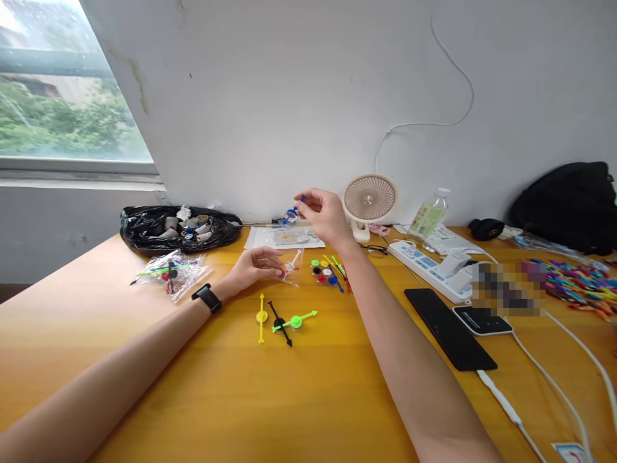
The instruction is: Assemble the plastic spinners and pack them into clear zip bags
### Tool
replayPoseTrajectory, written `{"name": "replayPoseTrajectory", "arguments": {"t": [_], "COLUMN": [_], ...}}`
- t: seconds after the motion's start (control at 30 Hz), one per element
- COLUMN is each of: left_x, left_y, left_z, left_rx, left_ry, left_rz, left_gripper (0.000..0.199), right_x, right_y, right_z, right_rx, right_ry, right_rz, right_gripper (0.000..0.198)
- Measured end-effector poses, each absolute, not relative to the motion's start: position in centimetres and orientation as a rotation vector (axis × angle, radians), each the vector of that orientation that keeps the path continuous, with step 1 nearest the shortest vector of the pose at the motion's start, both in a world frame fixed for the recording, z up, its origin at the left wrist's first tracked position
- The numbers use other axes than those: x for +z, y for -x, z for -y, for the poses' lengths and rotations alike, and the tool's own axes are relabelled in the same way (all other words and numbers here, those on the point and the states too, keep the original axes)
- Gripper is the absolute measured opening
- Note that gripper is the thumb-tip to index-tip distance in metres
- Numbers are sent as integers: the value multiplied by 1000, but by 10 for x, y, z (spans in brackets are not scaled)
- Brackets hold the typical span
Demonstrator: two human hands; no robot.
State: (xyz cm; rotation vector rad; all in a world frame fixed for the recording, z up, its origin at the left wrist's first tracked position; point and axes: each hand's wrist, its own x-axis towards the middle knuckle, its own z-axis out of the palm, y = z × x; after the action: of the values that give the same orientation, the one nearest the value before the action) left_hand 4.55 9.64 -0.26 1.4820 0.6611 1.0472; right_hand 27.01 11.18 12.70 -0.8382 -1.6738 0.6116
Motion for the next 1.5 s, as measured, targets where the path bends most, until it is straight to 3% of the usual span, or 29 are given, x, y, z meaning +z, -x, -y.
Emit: {"name": "replayPoseTrajectory", "arguments": {"t": [0.2, 0.8, 1.03, 1.27, 1.43, 1.5], "left_x": [-1, -8, -9, -15, -6, -4], "left_y": [-47, -46, -46, -45, -44, -44], "left_z": [-94, -102, -101, -106, -101, -99], "left_rx": [1053, 1076, 976, 1025, 995, 981], "left_ry": [-1496, -1577, -1602, -1651, -1646, -1646], "left_rz": [-651, -609, -612, -704, -673, -692], "left_gripper": [54, 43, 65, 57, 72, 68], "right_x": [131, 122, 132, 134, 132, 132], "right_y": [-267, -252, -250, -263, -250, -242], "right_z": [-104, -98, -84, -86, -82, -78], "right_rx": [403, 216, 153, 115, 17, 24], "right_ry": [873, 1056, 1024, 1202, 969, 874], "right_rz": [1934, 2037, 2246, 2480, 2377, 2356], "right_gripper": [23, 15, 19, 13, 17, 16]}}
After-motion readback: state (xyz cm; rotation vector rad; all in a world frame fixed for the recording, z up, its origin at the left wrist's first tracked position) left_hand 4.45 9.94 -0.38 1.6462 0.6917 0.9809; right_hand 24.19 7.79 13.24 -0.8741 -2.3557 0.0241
